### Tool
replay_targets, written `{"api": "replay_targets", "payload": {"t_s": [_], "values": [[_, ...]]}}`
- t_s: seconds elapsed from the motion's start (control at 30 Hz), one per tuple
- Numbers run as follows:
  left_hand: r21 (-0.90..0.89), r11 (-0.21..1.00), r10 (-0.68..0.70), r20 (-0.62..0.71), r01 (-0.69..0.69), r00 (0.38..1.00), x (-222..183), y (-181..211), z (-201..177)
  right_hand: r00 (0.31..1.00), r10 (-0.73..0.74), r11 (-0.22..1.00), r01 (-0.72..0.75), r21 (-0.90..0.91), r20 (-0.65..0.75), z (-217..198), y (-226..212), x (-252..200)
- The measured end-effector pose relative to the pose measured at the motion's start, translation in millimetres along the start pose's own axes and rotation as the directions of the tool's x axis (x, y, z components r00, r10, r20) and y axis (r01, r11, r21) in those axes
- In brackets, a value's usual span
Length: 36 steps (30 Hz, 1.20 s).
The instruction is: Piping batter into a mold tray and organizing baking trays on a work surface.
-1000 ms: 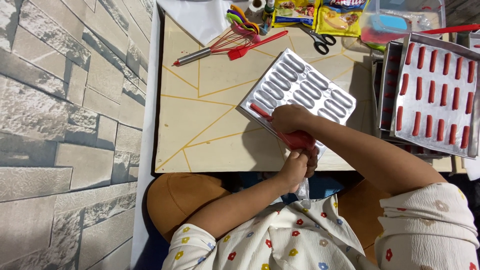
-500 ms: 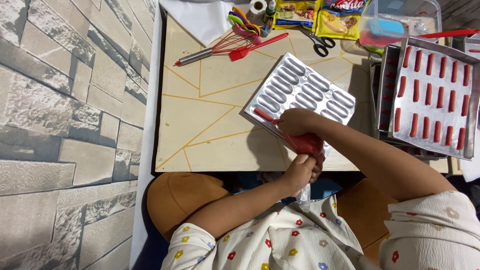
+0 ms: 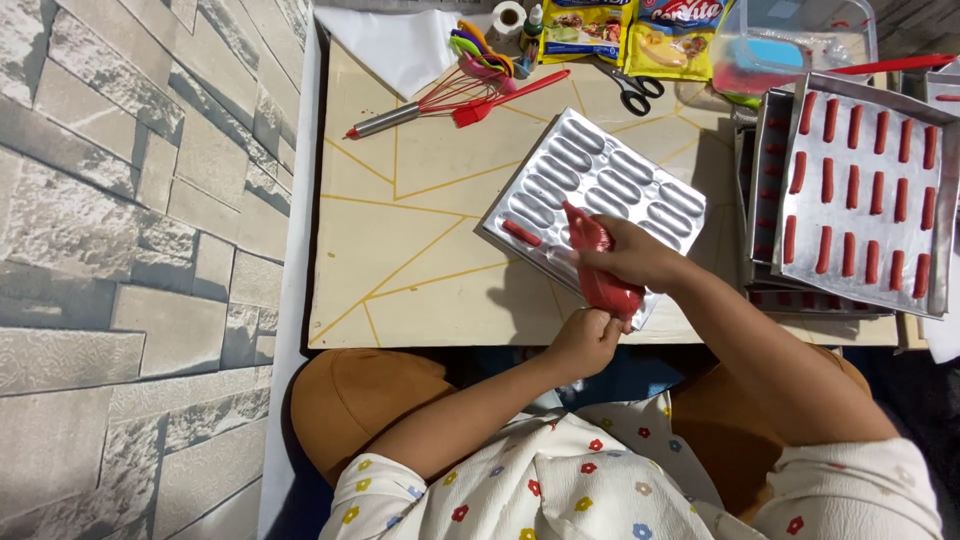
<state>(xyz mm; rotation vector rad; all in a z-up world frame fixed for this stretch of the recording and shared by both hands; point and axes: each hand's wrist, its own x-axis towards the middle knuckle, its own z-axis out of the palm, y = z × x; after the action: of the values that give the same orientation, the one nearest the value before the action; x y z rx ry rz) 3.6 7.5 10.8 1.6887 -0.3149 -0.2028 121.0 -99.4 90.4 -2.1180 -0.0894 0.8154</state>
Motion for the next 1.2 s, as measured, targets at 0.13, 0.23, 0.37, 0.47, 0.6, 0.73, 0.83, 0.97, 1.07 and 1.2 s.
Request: {"api": "replay_targets", "payload": {"t_s": [0.13, 0.23, 0.37, 0.47, 0.6, 0.73, 0.83, 0.97, 1.07, 1.2], "values": [[0.072, 0.997, 0.029, 0.089, -0.036, 0.996, 3.8, -9.3, -3.7, 0.999, -0.035, 0.984, 0.040, 0.175, -0.034, 5.2, 25.4, -8.4], [0.067, 0.998, 0.010, 0.149, -0.021, 0.989, 3.1, -0.4, -3.9, 0.998, -0.053, 0.958, 0.061, 0.282, -0.036, 10.1, 42.2, -11.2], [-0.028, 0.999, -0.014, 0.093, 0.017, 0.996, -2.6, -3.2, 4.5, 0.983, -0.121, 0.937, 0.159, 0.312, -0.136, 19.8, 64.1, -6.7], [-0.098, 0.992, -0.070, 0.056, 0.075, 0.996, -2.8, -0.4, 5.9, 0.976, -0.151, 0.908, 0.200, 0.368, -0.157, 22.2, 72.3, -0.6], [-0.167, 0.980, -0.112, -0.010, 0.109, 0.994, -0.7, 5.6, 3.0, 0.968, -0.171, 0.901, 0.229, 0.368, -0.183, 22.2, 80.2, 5.9], [-0.157, 0.983, -0.103, -0.055, 0.093, 0.993, -0.6, -5.3, 9.2, 0.969, -0.154, 0.934, 0.207, 0.291, -0.195, 22.3, 61.3, -0.9], [-0.177, 0.977, -0.125, -0.048, 0.115, 0.991, 0.4, -11.6, 5.4, 0.973, -0.110, 0.941, 0.168, 0.293, -0.205, 24.7, 64.2, 5.6], [-0.149, 0.977, -0.151, 0.032, 0.154, 0.988, 9.0, 0.6, -7.7, 0.972, -0.043, 0.941, 0.118, 0.318, -0.233, 18.8, 49.4, 3.3], [-0.139, 0.976, -0.162, 0.062, 0.169, 0.985, 8.8, -2.4, -4.9, 0.977, -0.044, 0.970, 0.091, 0.223, -0.209, 13.0, 26.1, -2.6], [-0.136, 0.966, -0.211, 0.065, 0.218, 0.975, 4.9, -22.6, 0.6, 0.988, -0.072, 0.997, 0.077, 0.032, -0.135, 18.6, 32.2, 17.2]]}}
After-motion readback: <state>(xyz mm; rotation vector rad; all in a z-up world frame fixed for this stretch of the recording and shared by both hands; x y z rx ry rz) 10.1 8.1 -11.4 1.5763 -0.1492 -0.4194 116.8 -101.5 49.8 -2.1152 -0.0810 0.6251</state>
